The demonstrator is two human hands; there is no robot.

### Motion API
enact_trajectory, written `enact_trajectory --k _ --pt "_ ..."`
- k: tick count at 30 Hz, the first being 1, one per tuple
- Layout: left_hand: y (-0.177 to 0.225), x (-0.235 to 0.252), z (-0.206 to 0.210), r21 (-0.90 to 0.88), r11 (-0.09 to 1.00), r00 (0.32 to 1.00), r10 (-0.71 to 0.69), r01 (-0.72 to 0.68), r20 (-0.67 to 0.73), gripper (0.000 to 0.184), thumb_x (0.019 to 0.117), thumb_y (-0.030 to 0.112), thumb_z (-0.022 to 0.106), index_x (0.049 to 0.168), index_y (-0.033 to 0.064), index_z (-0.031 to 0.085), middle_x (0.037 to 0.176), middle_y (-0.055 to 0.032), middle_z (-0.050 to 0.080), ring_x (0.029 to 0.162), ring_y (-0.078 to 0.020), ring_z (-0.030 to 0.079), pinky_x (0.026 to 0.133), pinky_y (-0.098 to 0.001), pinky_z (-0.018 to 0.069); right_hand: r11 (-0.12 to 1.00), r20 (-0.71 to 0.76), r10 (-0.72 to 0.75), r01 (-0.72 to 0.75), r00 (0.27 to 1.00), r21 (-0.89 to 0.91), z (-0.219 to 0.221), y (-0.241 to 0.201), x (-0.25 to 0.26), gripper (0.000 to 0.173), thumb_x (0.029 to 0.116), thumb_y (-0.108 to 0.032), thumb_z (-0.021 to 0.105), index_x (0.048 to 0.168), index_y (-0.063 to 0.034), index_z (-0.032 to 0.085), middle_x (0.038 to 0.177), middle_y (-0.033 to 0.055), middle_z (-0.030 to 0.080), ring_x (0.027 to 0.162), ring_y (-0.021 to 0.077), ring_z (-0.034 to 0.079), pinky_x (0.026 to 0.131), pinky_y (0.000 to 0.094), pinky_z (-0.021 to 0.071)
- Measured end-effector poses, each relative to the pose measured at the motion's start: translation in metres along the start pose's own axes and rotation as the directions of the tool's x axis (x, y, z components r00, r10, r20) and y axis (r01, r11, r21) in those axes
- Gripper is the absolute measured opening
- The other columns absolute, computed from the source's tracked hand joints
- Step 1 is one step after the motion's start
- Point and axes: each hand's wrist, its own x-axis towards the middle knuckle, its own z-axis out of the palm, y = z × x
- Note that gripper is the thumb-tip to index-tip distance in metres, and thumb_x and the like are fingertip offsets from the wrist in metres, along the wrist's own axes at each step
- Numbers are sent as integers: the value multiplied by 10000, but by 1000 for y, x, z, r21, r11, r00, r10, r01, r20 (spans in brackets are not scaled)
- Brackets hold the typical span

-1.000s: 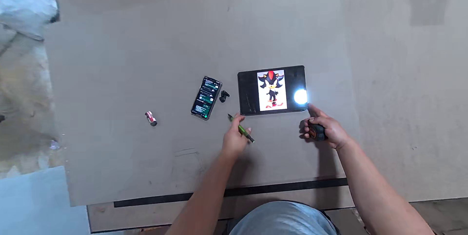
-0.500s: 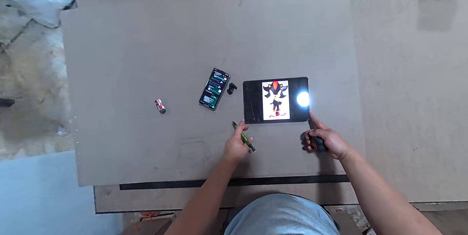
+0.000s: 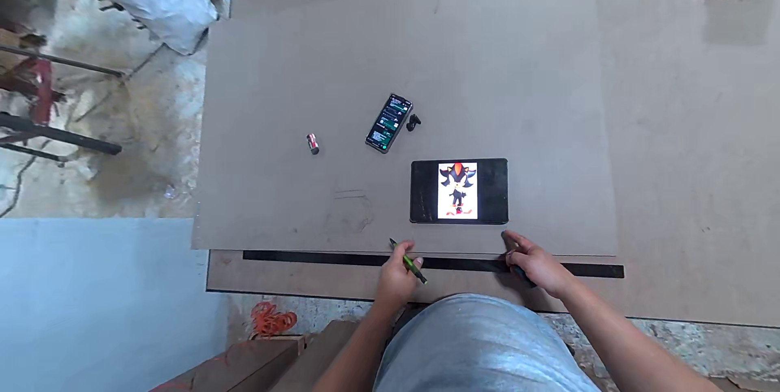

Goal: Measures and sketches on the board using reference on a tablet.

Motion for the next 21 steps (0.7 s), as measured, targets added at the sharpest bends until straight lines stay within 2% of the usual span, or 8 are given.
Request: enact_trajectory --k 2,3,4,6,10,14,16,21 --pt "-2 -23 0 -52 999 999 16 -13 51 353 1060 270 561 1394 158 581 1246 -28 717 1099 -145 704 979 -437 577 999 24 -22 23 999 -46 10 9 -8 468 1009 -272 561 1477 -257 554 1044 74 703 793 201 669 707 432 574" --pt "-8 -31 2 -90 994 997 62 -57 53 350 1078 278 515 1389 134 587 1234 -23 729 1116 -133 702 998 -420 572 998 41 -24 27 999 -59 15 13 -11 407 1007 -279 558 1409 -251 616 1072 58 711 824 192 675 728 432 573" --pt "-17 -39 4 -132 986 993 113 -106 40 367 1088 289 475 1390 115 588 1186 -16 747 1088 -121 713 986 -396 585 998 58 -22 26 998 -65 20 17 -15 369 1005 -280 555 1358 -234 651 1063 51 713 829 186 675 732 425 573" --pt "-32 -51 6 -250 957 989 151 -146 -1 401 1096 294 426 1401 88 584 1077 -25 769 988 -137 744 921 -373 625 997 91 3 4 996 -76 26 20 -22 350 1009 -280 551 1330 -197 664 1040 61 703 829 183 666 746 416 565" --pt "-54 -64 1 -408 908 992 50 -93 -115 408 1105 283 399 1346 61 642 906 -63 766 825 -171 745 814 -355 632 994 100 23 -12 995 -110 29 30 -27 304 1001 -270 567 1266 -188 692 973 46 698 783 163 651 719 388 555" --pt "-76 -57 -18 -396 918 994 -31 -15 -108 380 1102 296 441 1260 54 688 912 -49 758 831 -152 730 819 -345 614 993 22 33 -31 999 -113 31 35 -30 282 1017 -258 562 1254 -181 695 1028 49 706 849 174 662 771 411 557" --pt "-85 -49 -31 -376 926 996 -49 15 -81 330 1089 293 506 1240 72 699 928 -46 759 841 -151 730 813 -345 615 996 -45 46 -49 998 -74 36 33 -34 276 1010 -246 558 1235 -173 700 1026 51 705 845 177 662 756 409 555" --pt "-101 -9 -82 -317 948 999 -30 35 19 260 1053 201 596 1263 85 693 1055 -74 762 949 -186 745 898 -421 617 997 -197 78 -74 977 28 67 31 -40 283 1012 -243 552 1246 -173 696 1000 63 704 825 193 662 737 419 557"
